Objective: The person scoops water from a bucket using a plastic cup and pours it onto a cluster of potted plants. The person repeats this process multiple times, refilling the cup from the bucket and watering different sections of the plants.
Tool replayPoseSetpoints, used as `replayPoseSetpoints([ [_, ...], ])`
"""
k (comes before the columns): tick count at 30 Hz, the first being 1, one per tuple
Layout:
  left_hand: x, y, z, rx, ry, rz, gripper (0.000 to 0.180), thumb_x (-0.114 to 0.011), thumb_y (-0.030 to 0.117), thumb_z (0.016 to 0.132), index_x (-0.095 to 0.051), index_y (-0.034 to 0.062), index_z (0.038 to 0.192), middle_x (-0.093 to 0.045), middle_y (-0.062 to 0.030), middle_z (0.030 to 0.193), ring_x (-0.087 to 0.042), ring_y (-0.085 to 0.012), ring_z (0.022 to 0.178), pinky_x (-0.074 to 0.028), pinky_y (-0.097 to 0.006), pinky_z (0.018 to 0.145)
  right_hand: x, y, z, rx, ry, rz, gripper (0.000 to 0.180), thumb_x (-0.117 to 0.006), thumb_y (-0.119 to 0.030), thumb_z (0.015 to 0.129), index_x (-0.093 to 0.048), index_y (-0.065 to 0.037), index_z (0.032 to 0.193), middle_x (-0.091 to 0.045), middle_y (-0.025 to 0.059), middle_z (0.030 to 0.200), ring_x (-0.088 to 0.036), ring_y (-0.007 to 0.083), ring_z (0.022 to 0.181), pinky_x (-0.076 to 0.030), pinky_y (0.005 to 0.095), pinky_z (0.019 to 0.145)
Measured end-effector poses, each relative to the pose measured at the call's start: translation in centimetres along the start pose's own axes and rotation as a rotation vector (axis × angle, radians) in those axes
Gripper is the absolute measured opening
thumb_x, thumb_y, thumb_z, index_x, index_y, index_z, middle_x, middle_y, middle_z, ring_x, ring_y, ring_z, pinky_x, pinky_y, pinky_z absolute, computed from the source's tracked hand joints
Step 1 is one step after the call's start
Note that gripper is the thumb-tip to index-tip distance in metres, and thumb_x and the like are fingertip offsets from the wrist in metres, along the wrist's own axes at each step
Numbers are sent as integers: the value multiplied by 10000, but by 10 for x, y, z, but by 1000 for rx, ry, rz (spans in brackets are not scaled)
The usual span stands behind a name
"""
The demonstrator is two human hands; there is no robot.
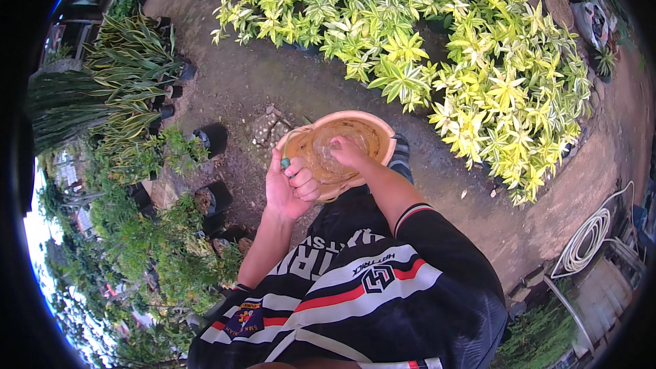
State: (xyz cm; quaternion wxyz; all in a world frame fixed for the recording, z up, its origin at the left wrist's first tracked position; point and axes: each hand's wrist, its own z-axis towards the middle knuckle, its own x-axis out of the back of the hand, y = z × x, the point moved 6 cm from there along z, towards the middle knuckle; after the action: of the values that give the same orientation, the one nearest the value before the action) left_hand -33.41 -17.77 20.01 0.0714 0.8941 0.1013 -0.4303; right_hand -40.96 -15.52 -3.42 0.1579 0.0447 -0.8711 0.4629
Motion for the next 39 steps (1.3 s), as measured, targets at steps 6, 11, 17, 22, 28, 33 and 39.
replayPoseSetpoints([
  [6, -7, -6, 5, 13, -17, 59, 548, -267, 618, 831, -260, 182, 499, -154, 62, 426, -124, -84, 349, -124, -237, 352, 13, 9, -13, -65, 59, 43, 427, -603, -308, 715, -522, -114, 1086, -415, 169, 1170, -383, 333, 1108, -316, 391, 948],
  [11, 0, -11, 12, 70, 6, 66, 520, -324, 551, 850, -253, 182, 492, -155, 58, 422, -130, -86, 347, -131, -238, 348, 41, -21, -45, 175, -31, 71, 332, -560, -188, 747, -521, -65, 1053, -485, 127, 1092, -461, 245, 1028, -367, 347, 891],
  [17, -1, -12, 18, 72, -8, 81, 488, -348, 520, 853, -276, 184, 507, -181, 58, 427, -143, -84, 342, -136, -233, 338, 51, -67, -106, 265, -393, 673, 289, -423, -41, 749, -520, -18, 1020, -542, 48, 971, -499, 151, 946, -385, 287, 837],
  [22, -4, -9, 17, 23, 19, 153, 515, -325, 620, 811, -343, 174, 554, -229, 67, 441, -172, -69, 331, -151, -207, 332, 62, -107, -109, -37, -332, 1020, 278, -447, -220, 818, -525, -45, 1019, -533, 54, 937, -508, 173, 946, -409, 303, 803],
  [28, 0, -8, 14, -29, 175, 312, 557, -257, 696, 779, -334, 170, 610, -253, 74, 452, -188, -55, 332, -147, -203, 325, 62, -160, -108, -337, -421, 1167, 351, -466, -373, 847, -547, -46, 942, -493, 29, 773, -545, 187, 742, -472, 320, 524],
  [33, 6, -6, 15, -52, 198, 396, 571, -233, 705, 776, -365, 157, 686, -287, 65, 496, -250, -57, 368, -183, -191, 337, 44, -147, -100, -543, -417, 1082, 296, -465, -337, 848, -551, -53, 844, -427, 15, 628, -456, 146, 514, -421, 330, 384],
  [39, 17, -10, 14, -111, 235, 504, 559, -177, 650, 823, -406, 141, 786, -375, 39, 630, -348, -54, 495, -245, -191, 367, 48, -153, -115, -560, -140, 962, 171, -467, -205, 816, -539, -62, 756, -402, 31, 585, -370, 133, 445, -319, 315, 299],
])
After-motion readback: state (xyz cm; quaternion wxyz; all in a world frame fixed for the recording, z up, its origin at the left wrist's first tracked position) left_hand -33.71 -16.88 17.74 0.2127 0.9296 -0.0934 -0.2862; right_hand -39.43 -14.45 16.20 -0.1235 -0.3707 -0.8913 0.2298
